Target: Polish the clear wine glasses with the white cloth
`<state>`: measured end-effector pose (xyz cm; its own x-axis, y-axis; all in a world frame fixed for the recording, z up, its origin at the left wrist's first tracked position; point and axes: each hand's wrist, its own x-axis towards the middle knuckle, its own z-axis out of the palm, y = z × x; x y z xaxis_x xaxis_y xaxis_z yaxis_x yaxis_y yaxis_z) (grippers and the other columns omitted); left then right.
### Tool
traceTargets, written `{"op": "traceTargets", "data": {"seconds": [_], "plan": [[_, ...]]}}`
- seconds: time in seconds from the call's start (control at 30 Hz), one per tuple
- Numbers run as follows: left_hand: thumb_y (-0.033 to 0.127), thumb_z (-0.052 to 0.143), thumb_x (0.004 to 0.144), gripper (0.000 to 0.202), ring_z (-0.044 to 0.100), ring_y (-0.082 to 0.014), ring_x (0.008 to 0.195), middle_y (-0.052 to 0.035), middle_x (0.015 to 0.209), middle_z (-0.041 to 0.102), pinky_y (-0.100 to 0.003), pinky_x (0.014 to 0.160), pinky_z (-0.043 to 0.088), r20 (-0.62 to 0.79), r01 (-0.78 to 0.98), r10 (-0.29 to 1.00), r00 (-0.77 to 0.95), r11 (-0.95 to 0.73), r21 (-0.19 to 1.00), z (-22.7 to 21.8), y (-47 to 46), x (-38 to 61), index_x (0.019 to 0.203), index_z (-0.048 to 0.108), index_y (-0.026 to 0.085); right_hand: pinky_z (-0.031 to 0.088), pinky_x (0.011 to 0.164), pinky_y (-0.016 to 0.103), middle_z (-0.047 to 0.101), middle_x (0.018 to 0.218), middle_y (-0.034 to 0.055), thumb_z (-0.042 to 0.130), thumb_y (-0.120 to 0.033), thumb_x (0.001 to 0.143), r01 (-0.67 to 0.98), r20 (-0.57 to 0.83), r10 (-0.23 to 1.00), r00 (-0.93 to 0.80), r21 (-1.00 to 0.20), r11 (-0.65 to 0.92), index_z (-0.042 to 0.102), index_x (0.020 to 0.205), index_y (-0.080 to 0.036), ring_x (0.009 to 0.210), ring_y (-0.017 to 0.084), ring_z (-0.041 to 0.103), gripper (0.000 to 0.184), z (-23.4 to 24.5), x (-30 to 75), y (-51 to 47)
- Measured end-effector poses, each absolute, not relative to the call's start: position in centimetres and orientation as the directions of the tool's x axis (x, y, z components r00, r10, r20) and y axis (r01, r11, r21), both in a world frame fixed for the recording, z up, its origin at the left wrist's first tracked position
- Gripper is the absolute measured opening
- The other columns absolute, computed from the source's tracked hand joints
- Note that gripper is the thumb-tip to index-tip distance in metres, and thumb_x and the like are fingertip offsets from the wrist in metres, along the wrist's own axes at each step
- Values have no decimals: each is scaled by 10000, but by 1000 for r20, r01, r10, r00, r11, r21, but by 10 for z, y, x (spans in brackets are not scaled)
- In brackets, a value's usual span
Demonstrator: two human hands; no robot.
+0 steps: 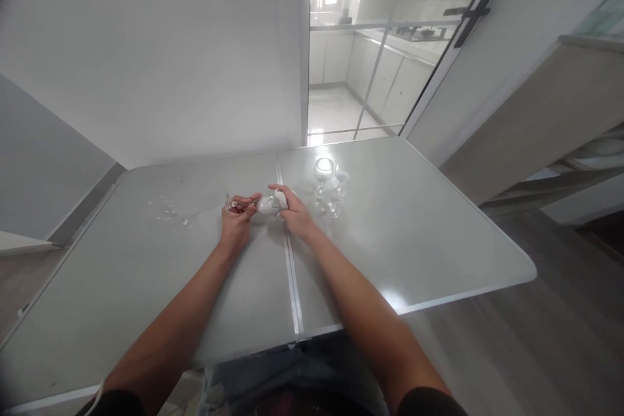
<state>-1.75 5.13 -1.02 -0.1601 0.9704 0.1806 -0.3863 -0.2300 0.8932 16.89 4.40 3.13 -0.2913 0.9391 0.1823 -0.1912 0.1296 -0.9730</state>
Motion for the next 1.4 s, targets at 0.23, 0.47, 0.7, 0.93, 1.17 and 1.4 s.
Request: {"op": "traceTargets", "data": {"seconds": [0.23, 0.47, 0.7, 0.93, 1.17, 1.4], "plan": [[362, 932, 595, 401, 700, -283, 1102, -85, 949, 766, -395, 887, 574, 106, -445, 977, -185, -179, 878, -7, 55, -20, 827, 653, 192, 430, 710, 265, 552, 926, -1, 520, -131, 633, -293, 174, 979, -102, -946, 138, 621, 1165, -282, 827, 168, 490, 562, 29, 163, 45], [339, 928, 594, 376, 687, -278, 1121, -90, 979, 771, -363, 872, 571, 126, -434, 982, -143, -177, 883, -8, 56, -19, 784, 638, 196, 473, 918, 333, 597, 1171, 15, 543, -150, 674, -366, 155, 963, -219, -928, 66, 438, 1470, -349, 1018, 194, 559, 828, 24, 160, 41], [354, 901, 644, 358, 721, -249, 1016, -94, 945, 765, -316, 806, 565, 84, -439, 977, -196, -164, 883, -9, 57, -23, 867, 681, 179, 350, 1099, 407, 606, 1282, 13, 501, -129, 775, -107, 308, 852, -422, -951, 291, 425, 1502, -308, 1188, 232, 515, 753, 30, 164, 35], [376, 861, 696, 309, 732, -218, 920, -106, 988, 758, -308, 768, 559, 25, -451, 975, -221, -125, 884, -11, 61, -24, 839, 693, 160, 354, 1055, 472, 651, 1187, 68, 458, -46, 741, 176, 460, 824, -331, -828, 533, 587, 1348, -255, 1084, 281, 542, 655, 28, 169, 36], [331, 876, 696, 308, 716, -185, 941, -86, 961, 768, -260, 777, 538, 57, -497, 990, -130, -114, 860, -9, 58, -24, 882, 691, 169, 426, 989, 350, 641, 1164, 7, 534, -86, 731, -201, 306, 895, -325, -947, 251, 531, 1419, -302, 1031, 200, 574, 720, 29, 157, 32], [281, 924, 619, 340, 709, -213, 1037, -73, 1003, 773, -292, 860, 531, 157, -544, 973, -167, -224, 809, -6, 58, -22, 812, 659, 192, 552, 772, 342, 646, 973, -12, 588, -104, 677, -703, -11, 965, -260, -683, -197, 343, 1502, -358, 847, 163, 628, 897, 25, 153, 37]]}}
